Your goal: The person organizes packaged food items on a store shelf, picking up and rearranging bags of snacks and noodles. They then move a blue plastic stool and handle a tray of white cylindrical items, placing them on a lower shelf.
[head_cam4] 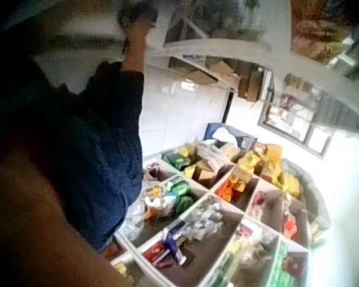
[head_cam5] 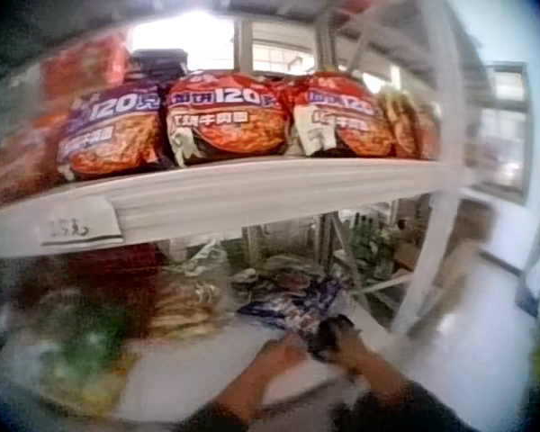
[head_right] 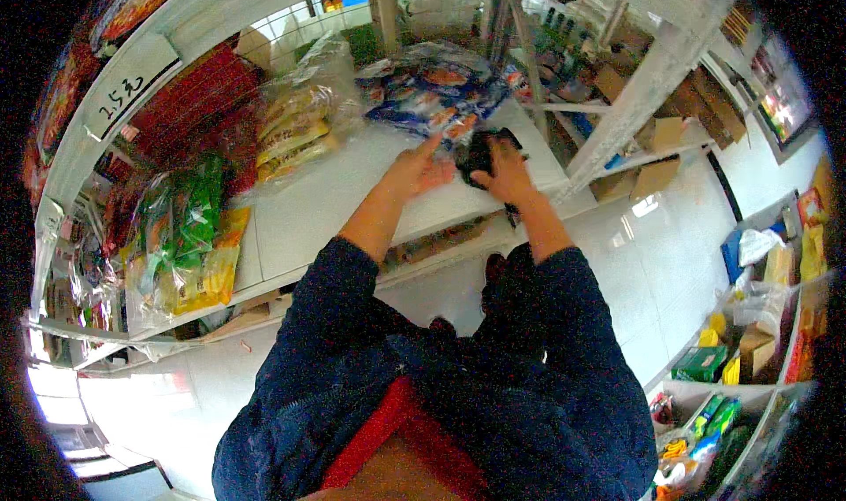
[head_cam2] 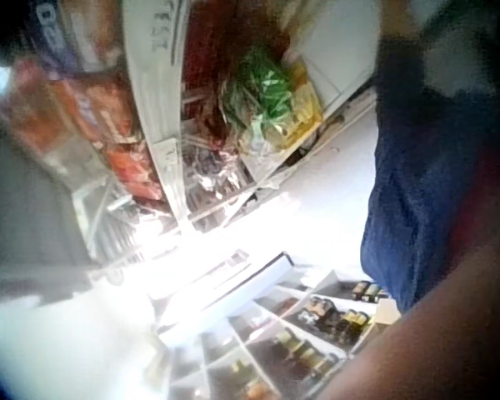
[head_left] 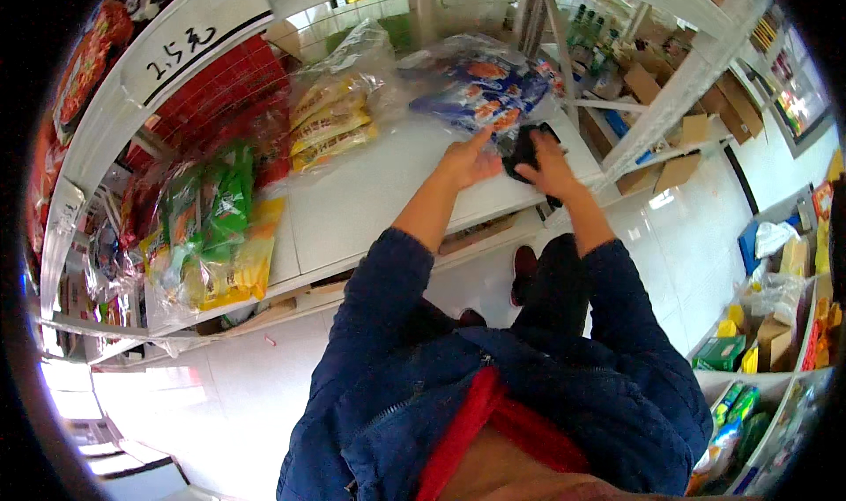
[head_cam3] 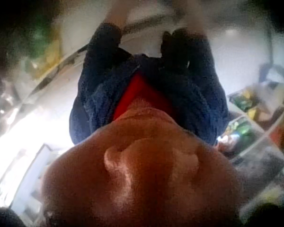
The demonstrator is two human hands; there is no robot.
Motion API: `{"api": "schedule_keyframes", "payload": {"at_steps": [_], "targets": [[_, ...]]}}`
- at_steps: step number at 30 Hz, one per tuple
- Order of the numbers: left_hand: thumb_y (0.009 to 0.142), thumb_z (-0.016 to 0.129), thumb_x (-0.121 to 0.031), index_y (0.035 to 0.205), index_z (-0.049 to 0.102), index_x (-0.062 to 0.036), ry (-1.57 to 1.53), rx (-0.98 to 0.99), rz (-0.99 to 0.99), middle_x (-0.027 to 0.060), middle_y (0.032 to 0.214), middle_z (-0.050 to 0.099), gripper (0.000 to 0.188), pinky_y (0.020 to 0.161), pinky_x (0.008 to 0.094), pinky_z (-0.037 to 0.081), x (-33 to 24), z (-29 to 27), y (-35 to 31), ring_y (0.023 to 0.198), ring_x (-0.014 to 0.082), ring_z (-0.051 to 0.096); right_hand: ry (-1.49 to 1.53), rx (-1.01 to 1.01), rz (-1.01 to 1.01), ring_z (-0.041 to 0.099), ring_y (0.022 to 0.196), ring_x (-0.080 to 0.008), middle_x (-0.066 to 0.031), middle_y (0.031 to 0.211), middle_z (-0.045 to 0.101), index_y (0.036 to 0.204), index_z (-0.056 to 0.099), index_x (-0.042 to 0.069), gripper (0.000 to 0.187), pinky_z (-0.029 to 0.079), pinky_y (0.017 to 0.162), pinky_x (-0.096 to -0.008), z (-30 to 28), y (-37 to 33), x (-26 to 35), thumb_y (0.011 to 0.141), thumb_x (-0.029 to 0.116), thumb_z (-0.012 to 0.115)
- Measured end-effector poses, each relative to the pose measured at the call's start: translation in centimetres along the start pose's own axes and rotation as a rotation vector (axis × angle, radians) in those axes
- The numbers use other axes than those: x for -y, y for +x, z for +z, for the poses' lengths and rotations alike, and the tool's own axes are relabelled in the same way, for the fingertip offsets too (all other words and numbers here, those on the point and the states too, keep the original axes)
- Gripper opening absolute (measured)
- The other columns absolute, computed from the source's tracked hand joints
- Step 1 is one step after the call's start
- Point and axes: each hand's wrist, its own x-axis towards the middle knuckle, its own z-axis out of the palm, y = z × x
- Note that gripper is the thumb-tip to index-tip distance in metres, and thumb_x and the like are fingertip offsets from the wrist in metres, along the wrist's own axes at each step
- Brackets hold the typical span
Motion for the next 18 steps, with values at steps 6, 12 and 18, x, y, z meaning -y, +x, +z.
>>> {"api": "schedule_keyframes", "payload": {"at_steps": [6,12,18], "targets": [[0.076,0.062,0.000,0.110,0.043,0.0075,0.187,0.300,0.165,0.0102,0.076,0.052,0.040,0.056,0.0306,0.046,2.3,-3.1,2.3,0.063,0.0166,0.050,0.247,0.522,0.642,0.054,0.092,-0.0426,-0.0268,0.098,0.057,0.116,0.046,0.000,0.049,0.042,0.080,-0.0474,-3.9,-1.0,-4.3,0.079,0.031,0.055],[0.077,0.055,-0.001,0.069,0.047,-0.0021,0.128,0.004,0.238,0.0040,0.068,0.046,0.011,0.055,0.0285,0.038,4.0,-4.1,-6.3,0.062,0.0143,0.045,0.653,-0.081,0.608,0.056,0.095,-0.0294,-0.0187,0.103,0.059,0.117,0.049,-0.003,0.040,0.042,0.083,-0.0343,-13.2,1.6,-1.5,0.085,0.020,0.053],[0.074,0.053,0.000,0.066,0.046,-0.0035,0.304,0.089,0.250,0.0022,0.064,0.046,0.011,0.051,0.0279,0.036,6.1,-5.6,-11.2,0.057,0.0150,0.045,0.372,0.274,-0.241,0.051,0.089,-0.0345,-0.0154,0.095,0.055,0.117,0.053,0.010,0.048,0.044,0.073,-0.0430,-6.6,2.7,13.4,0.073,0.027,0.064]]}}
